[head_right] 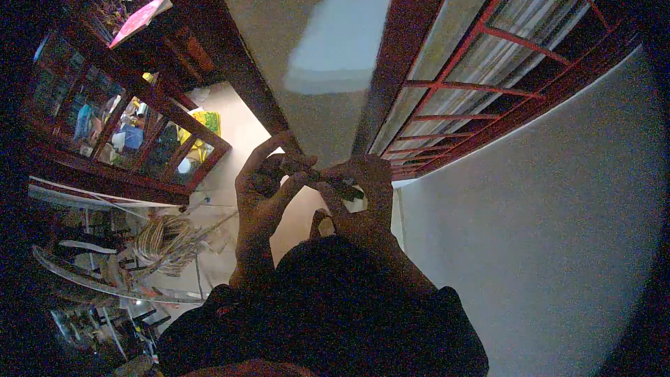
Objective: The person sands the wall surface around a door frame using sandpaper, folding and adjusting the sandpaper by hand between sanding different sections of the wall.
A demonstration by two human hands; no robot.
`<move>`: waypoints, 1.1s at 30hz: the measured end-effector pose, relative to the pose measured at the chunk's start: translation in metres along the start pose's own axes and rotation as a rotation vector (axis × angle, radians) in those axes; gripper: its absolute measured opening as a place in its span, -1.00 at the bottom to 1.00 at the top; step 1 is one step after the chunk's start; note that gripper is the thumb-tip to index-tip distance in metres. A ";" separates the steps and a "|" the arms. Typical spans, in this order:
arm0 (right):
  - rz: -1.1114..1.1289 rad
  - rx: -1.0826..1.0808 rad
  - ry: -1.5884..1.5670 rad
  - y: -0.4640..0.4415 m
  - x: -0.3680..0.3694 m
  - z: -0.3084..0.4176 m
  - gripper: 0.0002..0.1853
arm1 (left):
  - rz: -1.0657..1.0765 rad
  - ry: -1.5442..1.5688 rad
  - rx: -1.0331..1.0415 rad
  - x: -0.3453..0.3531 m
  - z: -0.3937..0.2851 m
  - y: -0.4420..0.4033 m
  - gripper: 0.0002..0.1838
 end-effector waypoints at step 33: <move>0.058 0.056 -0.092 0.014 0.004 -0.013 -0.79 | 0.027 -0.418 0.119 0.011 -0.009 0.008 -0.58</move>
Point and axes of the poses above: each hand's wrist, its own y-axis away from the middle knuckle, its own x-axis out of the palm, z = x × y, the point moved 4 cm from there along -y, towards the middle knuckle, and after that the axes turned 2 degrees about y, right-handed, at the moved point
